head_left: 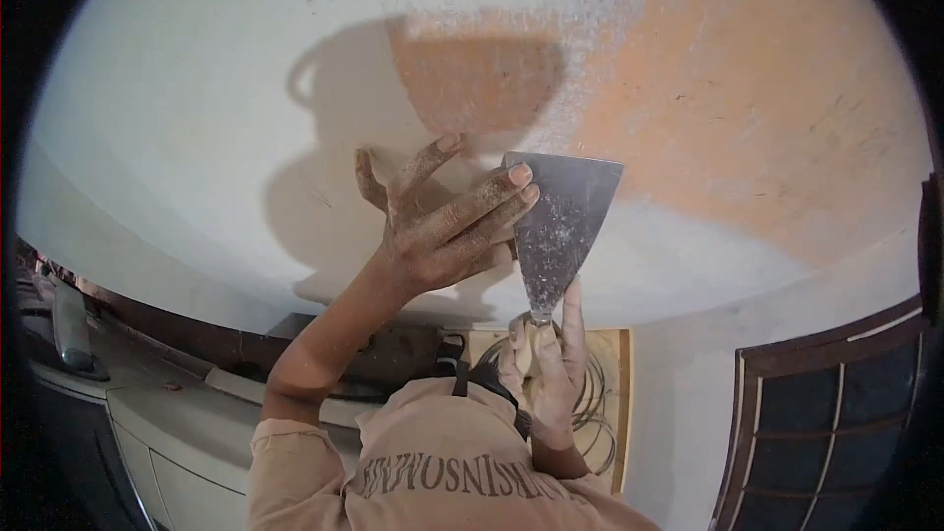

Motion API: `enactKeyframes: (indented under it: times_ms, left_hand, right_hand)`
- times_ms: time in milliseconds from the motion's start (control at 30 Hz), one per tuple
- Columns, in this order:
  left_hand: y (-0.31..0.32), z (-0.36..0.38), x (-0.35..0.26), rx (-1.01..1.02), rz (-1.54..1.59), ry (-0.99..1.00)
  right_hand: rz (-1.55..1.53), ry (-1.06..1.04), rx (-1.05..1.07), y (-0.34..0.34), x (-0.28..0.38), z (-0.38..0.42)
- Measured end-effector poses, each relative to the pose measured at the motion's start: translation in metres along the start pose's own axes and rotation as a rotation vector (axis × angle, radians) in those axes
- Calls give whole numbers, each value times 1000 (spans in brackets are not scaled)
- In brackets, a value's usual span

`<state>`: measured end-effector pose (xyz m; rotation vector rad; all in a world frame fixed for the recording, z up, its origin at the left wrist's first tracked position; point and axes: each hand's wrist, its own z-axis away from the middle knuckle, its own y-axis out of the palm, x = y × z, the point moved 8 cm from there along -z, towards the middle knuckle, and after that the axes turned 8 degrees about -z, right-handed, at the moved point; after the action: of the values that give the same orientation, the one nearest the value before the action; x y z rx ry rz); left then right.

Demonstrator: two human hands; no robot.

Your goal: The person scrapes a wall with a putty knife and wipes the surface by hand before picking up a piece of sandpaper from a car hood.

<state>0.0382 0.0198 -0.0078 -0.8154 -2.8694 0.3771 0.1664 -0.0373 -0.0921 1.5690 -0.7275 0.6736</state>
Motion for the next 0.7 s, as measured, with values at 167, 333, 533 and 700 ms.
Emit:
enactKeyframes:
  times_ms: [167,333,533,700]
  left_hand:
    - [4,-2,3,-60,44,54]
    - [0,-7,0,-72,-2,67]
    - [9,8,4,-24,28,22]
    - [4,1,-3,-127,-23,41]
  right_hand:
    - [39,-12,-34,-9,4,3]
    - [-28,-11,12,-5,9,7]
    - [75,-48,13,-8,2,2]
    - [96,-59,10,-19,4,-5]
